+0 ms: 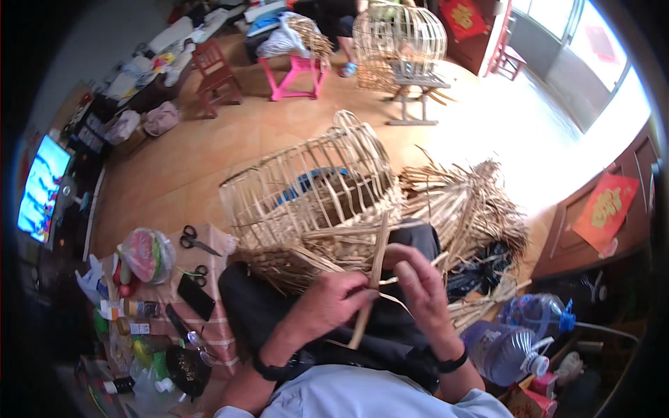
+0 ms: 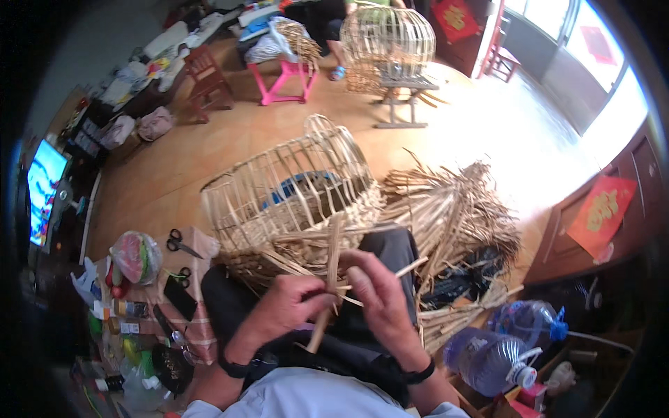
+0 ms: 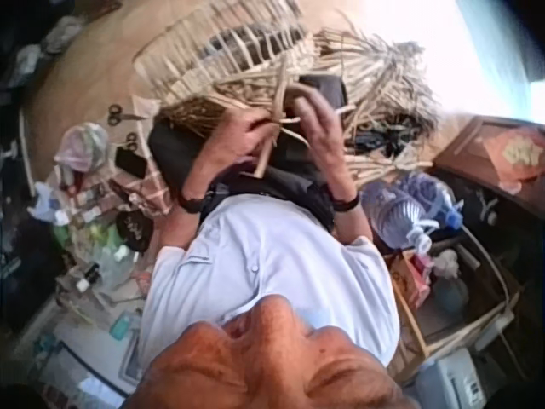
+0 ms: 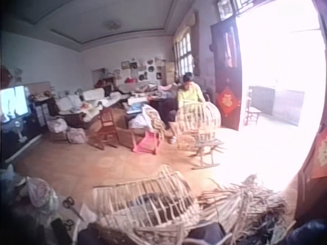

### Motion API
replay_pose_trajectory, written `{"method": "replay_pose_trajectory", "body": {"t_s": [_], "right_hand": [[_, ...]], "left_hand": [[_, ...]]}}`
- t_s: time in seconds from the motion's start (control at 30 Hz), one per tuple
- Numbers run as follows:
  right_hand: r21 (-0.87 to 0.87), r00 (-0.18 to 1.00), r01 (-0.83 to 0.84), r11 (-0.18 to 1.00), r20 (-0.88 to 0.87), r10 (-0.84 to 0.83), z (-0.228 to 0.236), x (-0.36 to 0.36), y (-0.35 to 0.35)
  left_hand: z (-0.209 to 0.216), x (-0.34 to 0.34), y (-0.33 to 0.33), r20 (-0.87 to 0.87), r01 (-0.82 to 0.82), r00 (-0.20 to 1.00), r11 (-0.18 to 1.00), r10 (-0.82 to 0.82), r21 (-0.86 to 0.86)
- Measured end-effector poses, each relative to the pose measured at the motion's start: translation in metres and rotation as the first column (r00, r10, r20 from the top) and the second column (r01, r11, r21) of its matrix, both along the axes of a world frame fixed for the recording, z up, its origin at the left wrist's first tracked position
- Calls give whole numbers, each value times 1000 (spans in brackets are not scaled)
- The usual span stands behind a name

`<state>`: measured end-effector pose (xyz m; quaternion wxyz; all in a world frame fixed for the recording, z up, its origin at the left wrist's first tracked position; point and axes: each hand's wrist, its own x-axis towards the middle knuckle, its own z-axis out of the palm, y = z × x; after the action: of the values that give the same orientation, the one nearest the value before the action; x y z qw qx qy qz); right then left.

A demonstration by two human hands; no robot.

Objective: Weaving a bamboo or wicker basket by hand.

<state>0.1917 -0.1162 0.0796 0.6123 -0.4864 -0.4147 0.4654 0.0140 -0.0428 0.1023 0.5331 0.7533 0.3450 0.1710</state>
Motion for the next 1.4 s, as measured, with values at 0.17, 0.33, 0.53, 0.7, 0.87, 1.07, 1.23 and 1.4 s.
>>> {"method": "replay_pose_trajectory", "body": {"t_s": [0.17, 0.33, 0.53, 0.7, 0.87, 1.07, 1.23, 1.4], "right_hand": [[-107, 963, -73, 992, -268, 42, 9, -34, 7], [-70, 900, 98, 993, -419, -119, -3, 33, 9], [83, 877, 134, 987, 454, -158, 16, 18, 44], [8, 570, 12, 1000, 822, -13, -18, -43, 85], [-5, 519, -5, 1000, 855, 7, -30, -61, 106], [-33, 408, -28, 999, 912, 41, -28, -67, 121], [-22, 394, -103, 994, 917, 61, -19, -67, 121], [-15, 334, -84, 996, 941, 42, -29, -74, 120]], "left_hand": [[-11, -3, -10, 135, -95, 987, 995, 91, 24], [-7, -51, 16, 63, -199, 980, 952, 189, 232], [-36, -81, 58, 66, -420, 862, 637, 502, 647], [-61, -61, 63, -5, -363, 859, 614, 513, 701], [-64, -65, 67, 26, -416, 822, 570, 569, 708], [-71, -69, 72, 49, -465, 846, 688, 531, 557], [-78, -66, 78, 79, -501, 834, 689, 546, 524], [-75, -67, 77, 30, -468, 844, 708, 535, 529]]}}
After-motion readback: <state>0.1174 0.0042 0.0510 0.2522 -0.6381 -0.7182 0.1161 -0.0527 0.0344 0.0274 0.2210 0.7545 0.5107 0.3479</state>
